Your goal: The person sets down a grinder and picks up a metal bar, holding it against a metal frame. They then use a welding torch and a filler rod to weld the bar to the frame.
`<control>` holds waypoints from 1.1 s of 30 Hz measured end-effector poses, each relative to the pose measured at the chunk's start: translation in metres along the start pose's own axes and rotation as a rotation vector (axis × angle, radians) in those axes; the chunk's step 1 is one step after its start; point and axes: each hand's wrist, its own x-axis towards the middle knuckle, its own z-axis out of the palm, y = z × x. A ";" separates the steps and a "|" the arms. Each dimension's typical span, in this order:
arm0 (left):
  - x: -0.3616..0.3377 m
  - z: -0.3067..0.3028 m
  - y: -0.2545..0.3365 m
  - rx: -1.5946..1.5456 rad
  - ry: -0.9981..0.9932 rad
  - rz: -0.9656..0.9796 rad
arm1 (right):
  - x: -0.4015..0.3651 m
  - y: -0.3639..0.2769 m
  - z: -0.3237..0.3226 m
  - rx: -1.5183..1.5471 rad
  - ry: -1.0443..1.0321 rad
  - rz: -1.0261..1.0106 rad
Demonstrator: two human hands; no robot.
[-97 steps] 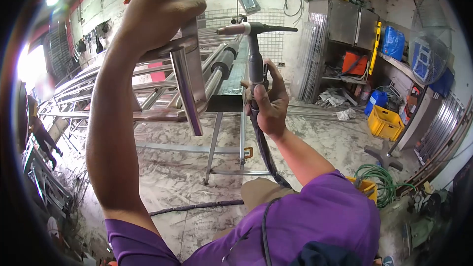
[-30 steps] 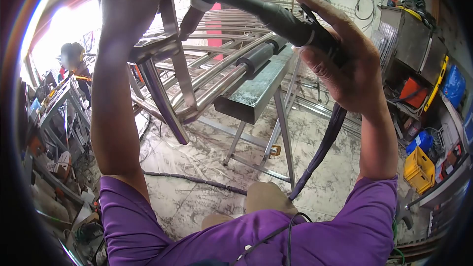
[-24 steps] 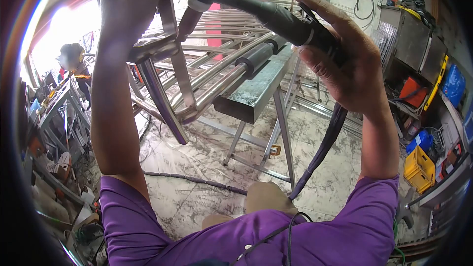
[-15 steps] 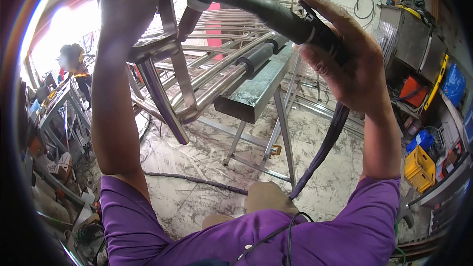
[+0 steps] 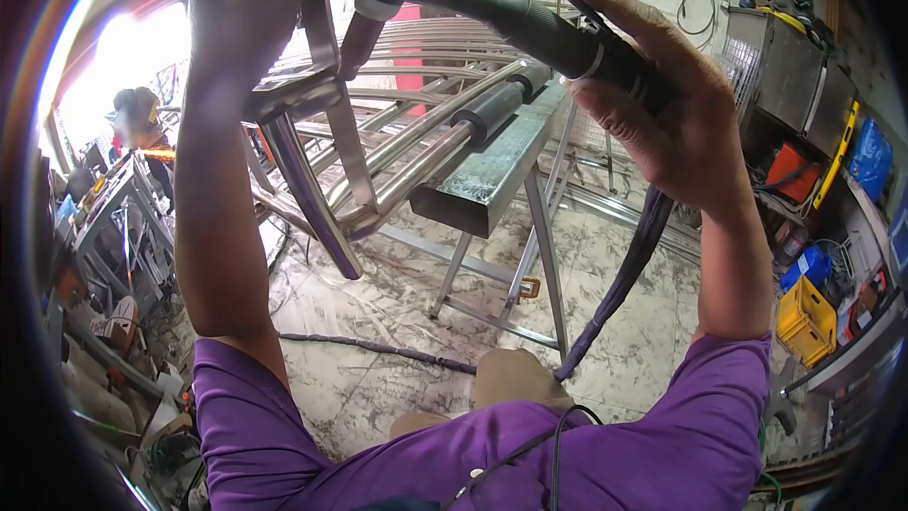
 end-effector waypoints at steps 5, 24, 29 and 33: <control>-0.001 0.001 0.004 0.034 0.017 0.015 | -0.002 -0.002 0.005 0.072 0.040 0.006; -0.003 0.005 -0.002 0.034 0.040 0.029 | -0.006 -0.005 0.006 0.072 0.090 0.011; -0.002 0.005 0.000 0.074 0.042 0.069 | -0.003 0.001 0.001 0.118 0.074 -0.032; 0.008 -0.006 0.006 0.050 -0.061 -0.147 | -0.001 0.001 -0.001 0.021 0.016 -0.022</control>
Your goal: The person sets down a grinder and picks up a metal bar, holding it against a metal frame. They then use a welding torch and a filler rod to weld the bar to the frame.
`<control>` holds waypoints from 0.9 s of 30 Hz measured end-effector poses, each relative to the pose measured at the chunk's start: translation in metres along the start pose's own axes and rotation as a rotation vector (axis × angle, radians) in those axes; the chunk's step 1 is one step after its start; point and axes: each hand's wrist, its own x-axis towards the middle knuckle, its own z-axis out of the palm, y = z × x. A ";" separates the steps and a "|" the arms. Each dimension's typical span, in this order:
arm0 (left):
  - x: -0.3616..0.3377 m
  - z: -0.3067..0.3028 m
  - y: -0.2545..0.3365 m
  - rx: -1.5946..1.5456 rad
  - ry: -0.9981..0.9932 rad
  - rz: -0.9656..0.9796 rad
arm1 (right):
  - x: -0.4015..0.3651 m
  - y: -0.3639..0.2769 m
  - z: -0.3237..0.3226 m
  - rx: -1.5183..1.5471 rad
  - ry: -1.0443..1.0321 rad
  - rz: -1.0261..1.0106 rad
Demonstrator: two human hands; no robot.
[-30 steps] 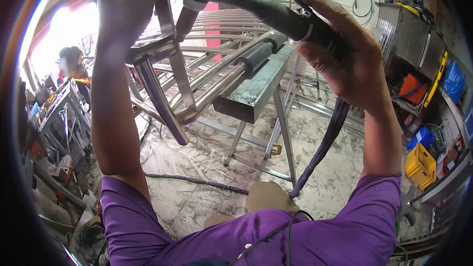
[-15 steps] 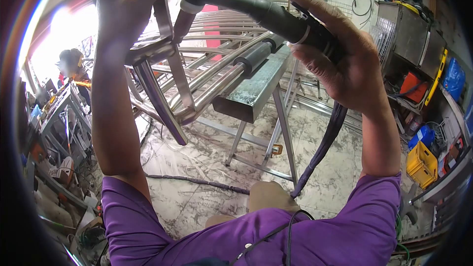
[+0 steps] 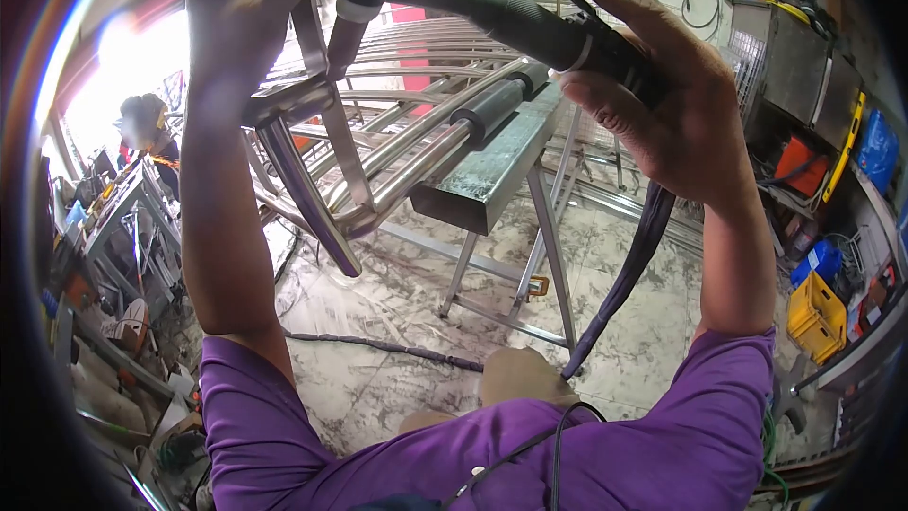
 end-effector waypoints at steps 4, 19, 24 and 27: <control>-0.011 0.012 -0.002 0.029 0.117 0.169 | 0.002 0.001 0.001 -0.006 -0.005 -0.017; -0.009 0.010 -0.007 -0.030 0.077 0.141 | 0.000 0.001 0.002 -0.027 0.001 -0.001; 0.003 -0.001 -0.025 -0.140 -0.062 0.125 | 0.001 0.001 0.006 -0.009 0.018 -0.034; -0.005 0.009 -0.029 -0.367 0.033 -0.301 | -0.007 0.002 0.004 0.088 0.016 0.060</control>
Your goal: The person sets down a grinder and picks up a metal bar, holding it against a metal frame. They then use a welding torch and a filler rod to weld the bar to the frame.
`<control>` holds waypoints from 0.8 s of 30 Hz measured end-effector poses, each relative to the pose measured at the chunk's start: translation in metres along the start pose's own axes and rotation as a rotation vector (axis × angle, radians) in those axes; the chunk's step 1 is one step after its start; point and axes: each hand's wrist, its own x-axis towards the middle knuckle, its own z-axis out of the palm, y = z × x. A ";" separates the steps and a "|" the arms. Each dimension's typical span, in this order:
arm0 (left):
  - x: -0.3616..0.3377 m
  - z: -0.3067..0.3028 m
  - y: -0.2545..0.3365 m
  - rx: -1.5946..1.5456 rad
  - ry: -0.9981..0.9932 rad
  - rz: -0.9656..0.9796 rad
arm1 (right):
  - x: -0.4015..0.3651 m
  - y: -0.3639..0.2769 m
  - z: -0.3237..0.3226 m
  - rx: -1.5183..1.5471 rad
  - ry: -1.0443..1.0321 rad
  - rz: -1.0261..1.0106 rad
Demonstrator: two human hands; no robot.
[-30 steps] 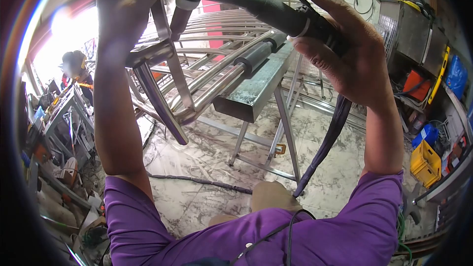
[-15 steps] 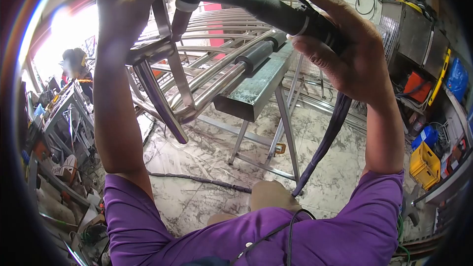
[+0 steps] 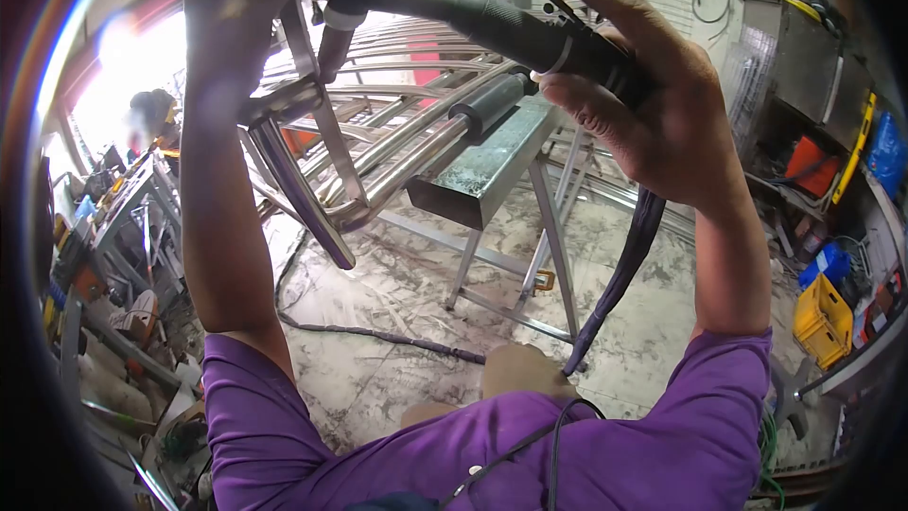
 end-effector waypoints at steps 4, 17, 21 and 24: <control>0.000 0.000 0.011 0.033 -0.122 0.083 | -0.020 0.025 0.000 -0.039 0.256 0.019; 0.014 -0.036 0.056 -0.283 -0.484 -0.244 | -0.065 0.132 0.043 0.358 0.368 0.036; 0.015 -0.027 0.069 -0.456 -0.451 -0.335 | -0.060 0.140 0.046 0.405 0.366 -0.026; 0.015 0.010 0.064 -0.174 -0.130 -0.046 | -0.058 0.140 0.040 0.382 0.297 -0.028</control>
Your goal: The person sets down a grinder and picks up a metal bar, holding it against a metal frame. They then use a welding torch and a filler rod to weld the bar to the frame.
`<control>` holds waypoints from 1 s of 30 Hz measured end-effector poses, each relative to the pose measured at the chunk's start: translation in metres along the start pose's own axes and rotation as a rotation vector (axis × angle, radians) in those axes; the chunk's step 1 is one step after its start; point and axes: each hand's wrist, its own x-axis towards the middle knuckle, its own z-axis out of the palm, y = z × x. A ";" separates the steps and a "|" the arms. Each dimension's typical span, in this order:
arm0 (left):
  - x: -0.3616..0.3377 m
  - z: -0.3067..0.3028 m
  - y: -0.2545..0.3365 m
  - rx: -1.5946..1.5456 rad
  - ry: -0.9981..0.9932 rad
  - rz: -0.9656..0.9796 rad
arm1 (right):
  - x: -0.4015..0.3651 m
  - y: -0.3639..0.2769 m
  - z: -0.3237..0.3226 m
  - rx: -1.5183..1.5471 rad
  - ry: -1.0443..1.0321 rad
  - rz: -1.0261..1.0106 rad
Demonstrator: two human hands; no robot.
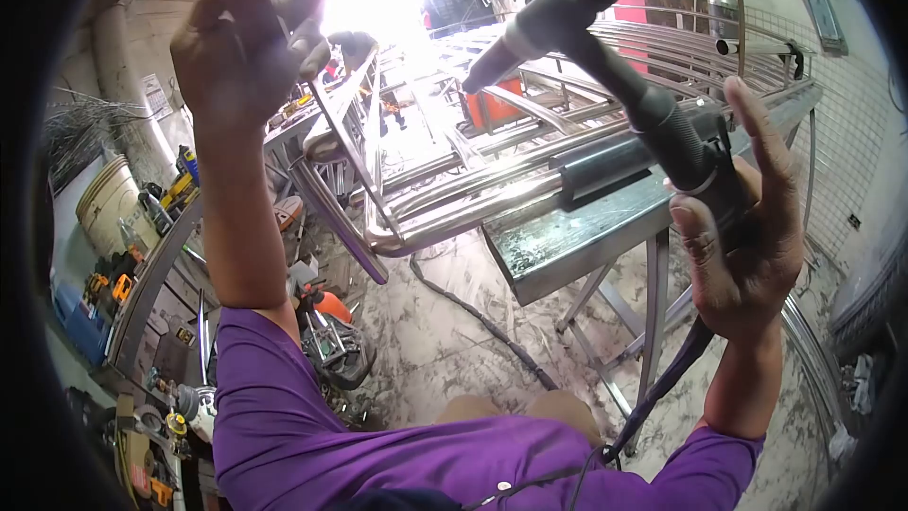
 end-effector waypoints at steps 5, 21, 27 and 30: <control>0.013 0.019 0.003 0.123 0.115 -0.064 | 0.000 0.002 0.000 -0.016 -0.041 0.004; 0.027 -0.019 -0.037 -0.067 -0.140 -0.029 | -0.029 0.022 0.055 0.362 0.033 0.588; 0.018 0.006 -0.024 0.261 0.276 -0.018 | -0.037 0.029 0.060 0.475 0.163 0.509; 0.015 -0.005 -0.020 0.363 0.210 -0.109 | -0.031 0.026 0.052 0.415 0.118 0.576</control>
